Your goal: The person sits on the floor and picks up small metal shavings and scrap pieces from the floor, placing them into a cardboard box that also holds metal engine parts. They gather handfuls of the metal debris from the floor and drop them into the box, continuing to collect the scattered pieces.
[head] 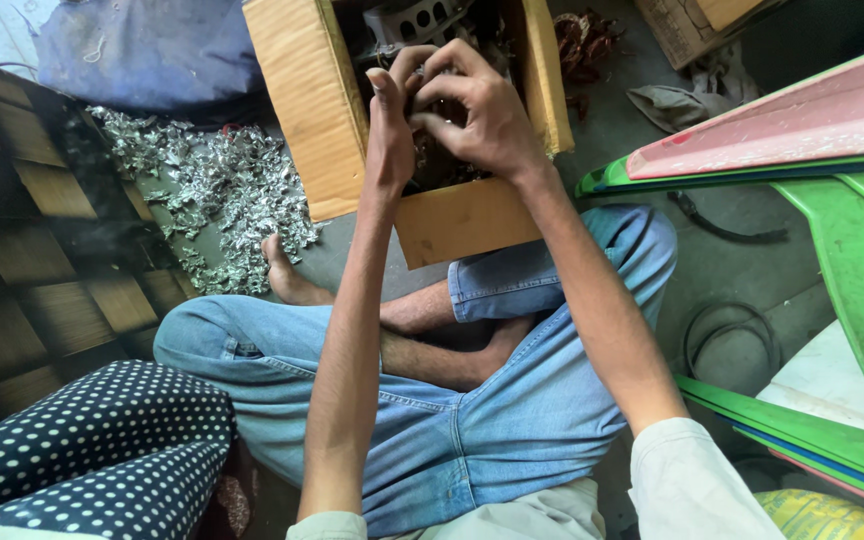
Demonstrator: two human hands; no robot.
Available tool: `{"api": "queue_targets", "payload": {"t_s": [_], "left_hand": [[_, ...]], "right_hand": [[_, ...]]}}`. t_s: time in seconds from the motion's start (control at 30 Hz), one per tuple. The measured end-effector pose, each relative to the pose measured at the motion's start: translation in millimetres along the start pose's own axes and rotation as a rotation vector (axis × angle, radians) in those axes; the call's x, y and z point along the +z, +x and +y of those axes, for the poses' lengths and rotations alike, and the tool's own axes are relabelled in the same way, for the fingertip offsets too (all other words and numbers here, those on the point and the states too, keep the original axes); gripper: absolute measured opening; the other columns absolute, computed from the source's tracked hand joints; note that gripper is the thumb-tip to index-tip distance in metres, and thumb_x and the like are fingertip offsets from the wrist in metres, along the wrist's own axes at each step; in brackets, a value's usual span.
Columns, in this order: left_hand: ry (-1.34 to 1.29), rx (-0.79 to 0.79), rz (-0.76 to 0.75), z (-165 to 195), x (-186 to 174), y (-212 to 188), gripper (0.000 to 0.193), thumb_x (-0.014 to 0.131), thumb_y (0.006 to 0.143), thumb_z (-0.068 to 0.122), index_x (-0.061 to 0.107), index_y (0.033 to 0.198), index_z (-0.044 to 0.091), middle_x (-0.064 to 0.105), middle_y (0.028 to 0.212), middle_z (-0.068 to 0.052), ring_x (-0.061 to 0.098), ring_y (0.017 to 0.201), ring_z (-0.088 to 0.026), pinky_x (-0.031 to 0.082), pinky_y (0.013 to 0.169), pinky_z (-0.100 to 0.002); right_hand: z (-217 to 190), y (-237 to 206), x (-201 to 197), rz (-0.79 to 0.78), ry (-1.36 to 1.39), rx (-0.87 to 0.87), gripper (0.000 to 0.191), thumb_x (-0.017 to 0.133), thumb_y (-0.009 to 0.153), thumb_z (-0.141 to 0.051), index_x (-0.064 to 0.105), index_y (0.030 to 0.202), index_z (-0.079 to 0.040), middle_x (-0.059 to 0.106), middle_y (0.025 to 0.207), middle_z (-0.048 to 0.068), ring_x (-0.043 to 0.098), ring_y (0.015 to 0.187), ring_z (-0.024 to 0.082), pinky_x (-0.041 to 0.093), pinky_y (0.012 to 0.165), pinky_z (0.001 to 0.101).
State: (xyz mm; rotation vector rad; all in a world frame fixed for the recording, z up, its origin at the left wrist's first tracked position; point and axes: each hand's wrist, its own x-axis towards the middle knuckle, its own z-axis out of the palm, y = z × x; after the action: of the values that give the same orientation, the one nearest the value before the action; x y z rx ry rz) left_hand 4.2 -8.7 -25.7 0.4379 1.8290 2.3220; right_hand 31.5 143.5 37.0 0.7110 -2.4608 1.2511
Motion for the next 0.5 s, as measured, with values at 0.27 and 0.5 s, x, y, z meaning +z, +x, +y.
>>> {"api": "queue_targets", "payload": {"t_s": [0.27, 0.5], "left_hand": [[-0.043, 0.038, 0.025, 7, -4, 0, 0.108, 0.008, 0.090, 0.089, 0.063, 0.124, 0.003, 0.058, 0.077, -0.003, 0.056, 0.070, -0.012, 0.038, 0.060, -0.027], [-0.101, 0.065, 0.006, 2, -5, 2, 0.105, 0.011, 0.093, 0.089, 0.060, 0.130, 0.003, 0.068, 0.110, -0.009, 0.063, 0.103, -0.016, 0.048, 0.090, -0.028]], "right_hand": [[8, -3, -8, 0.224, 0.282, 0.201, 0.005, 0.075, 0.092, -0.007, 0.074, 0.093, -0.001, 0.067, 0.102, 0.006, 0.069, 0.090, 0.014, 0.058, 0.080, 0.0296], [-2, -1, -8, 0.086, 0.006, -0.032, 0.018, 0.081, 0.086, -0.009, 0.078, 0.104, -0.006, 0.067, 0.118, 0.008, 0.067, 0.113, 0.024, 0.057, 0.098, 0.0360]]}}
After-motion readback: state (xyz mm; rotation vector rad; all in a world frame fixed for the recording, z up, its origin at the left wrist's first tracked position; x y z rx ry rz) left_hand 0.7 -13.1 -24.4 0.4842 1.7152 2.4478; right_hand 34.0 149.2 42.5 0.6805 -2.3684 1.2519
